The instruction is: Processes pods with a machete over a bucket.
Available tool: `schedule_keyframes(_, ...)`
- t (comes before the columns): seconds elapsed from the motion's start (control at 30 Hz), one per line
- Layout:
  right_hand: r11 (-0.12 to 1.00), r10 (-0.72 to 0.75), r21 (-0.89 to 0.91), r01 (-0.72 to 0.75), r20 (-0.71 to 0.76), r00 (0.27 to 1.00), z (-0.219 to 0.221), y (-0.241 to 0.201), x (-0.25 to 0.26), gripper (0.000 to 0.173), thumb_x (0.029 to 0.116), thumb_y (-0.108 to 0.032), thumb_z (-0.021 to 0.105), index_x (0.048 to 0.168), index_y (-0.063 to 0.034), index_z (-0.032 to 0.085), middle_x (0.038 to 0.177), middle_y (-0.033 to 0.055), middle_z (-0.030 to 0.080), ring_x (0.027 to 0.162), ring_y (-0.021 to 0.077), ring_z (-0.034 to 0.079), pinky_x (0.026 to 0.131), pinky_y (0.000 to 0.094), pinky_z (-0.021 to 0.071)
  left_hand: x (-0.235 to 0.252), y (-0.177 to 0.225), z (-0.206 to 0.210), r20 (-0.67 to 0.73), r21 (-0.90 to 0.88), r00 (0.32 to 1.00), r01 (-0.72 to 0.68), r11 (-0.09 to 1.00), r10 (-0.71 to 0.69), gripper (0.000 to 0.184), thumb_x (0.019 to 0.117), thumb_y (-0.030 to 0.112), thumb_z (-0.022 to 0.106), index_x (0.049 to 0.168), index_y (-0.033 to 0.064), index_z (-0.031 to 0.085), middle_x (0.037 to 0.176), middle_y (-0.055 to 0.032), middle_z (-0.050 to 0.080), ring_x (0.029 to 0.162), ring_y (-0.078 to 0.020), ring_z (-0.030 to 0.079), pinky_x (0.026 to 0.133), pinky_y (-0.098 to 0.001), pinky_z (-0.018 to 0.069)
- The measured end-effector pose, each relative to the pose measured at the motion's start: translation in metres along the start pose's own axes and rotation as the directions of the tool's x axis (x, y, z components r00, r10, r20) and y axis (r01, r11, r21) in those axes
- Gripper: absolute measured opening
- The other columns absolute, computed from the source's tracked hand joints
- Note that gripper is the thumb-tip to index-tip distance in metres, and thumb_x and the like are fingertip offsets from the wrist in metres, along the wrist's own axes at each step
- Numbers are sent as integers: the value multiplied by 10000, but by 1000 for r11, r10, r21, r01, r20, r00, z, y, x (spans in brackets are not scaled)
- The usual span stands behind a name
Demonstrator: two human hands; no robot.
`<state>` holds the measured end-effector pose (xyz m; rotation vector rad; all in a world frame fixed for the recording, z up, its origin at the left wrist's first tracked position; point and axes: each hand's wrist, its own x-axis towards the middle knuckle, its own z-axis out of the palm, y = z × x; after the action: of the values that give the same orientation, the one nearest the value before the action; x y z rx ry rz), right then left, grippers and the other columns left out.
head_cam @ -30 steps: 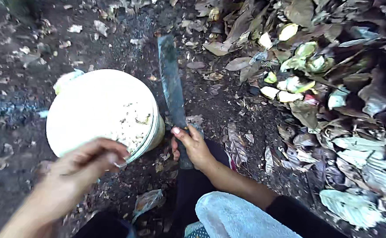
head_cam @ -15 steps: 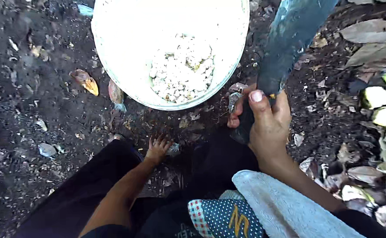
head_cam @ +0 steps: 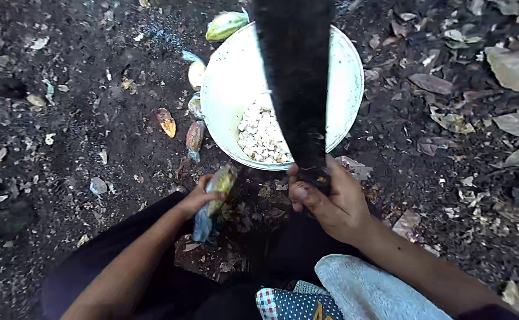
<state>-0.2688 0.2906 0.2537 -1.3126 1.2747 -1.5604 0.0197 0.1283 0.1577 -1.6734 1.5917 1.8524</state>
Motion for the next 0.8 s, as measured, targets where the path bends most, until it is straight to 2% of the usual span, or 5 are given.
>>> schedule_keyframes(0.13,977,-187,126,170,144,972,22,-27,39,357,1066,-332,541,1136,17,563,782,-18,621,663,-3,615,598,193,578,-82,57,-38,-130,-371,990,-97,924,52,658,872,398,658,1453,210,413,1071,-54,704,903,-147,705,773,-332,612)
schedule_keyframes(0.23,955,-271,172,240,193,943,45,-34,53,281,1061,-246,557,1125,26,569,816,22,624,690,10,613,633,191,567,-125,61,-60,-68,-657,953,-266,706,296,465,924,504,651,1232,156,669,1067,-107,730,913,-204,726,752,-347,625)
schedule_keyframes(0.47,943,126,-331,30,438,890,56,-15,61,414,1065,-392,496,1226,-29,613,932,134,681,835,259,685,726,456,567,-125,72,-75,44,-783,766,-372,499,642,529,877,478,732,1256,111,699,1193,-150,716,1038,-277,726,831,-414,629)
schedule_keyframes(0.7,959,-244,-137,250,59,968,79,-55,99,331,1073,-307,531,1125,14,597,807,10,628,684,4,609,612,172,549,-65,93,-122,46,-703,735,-458,545,677,381,859,366,778,1176,159,735,1104,-86,747,1003,-188,729,858,-345,619)
schedule_keyframes(0.8,929,-329,106,355,-204,922,115,-63,119,270,1074,-291,537,1171,-39,544,836,-8,625,692,37,641,597,208,599,-51,91,-145,89,-686,763,-420,594,641,301,880,317,760,1153,191,746,1055,-39,761,957,-129,735,830,-291,620)
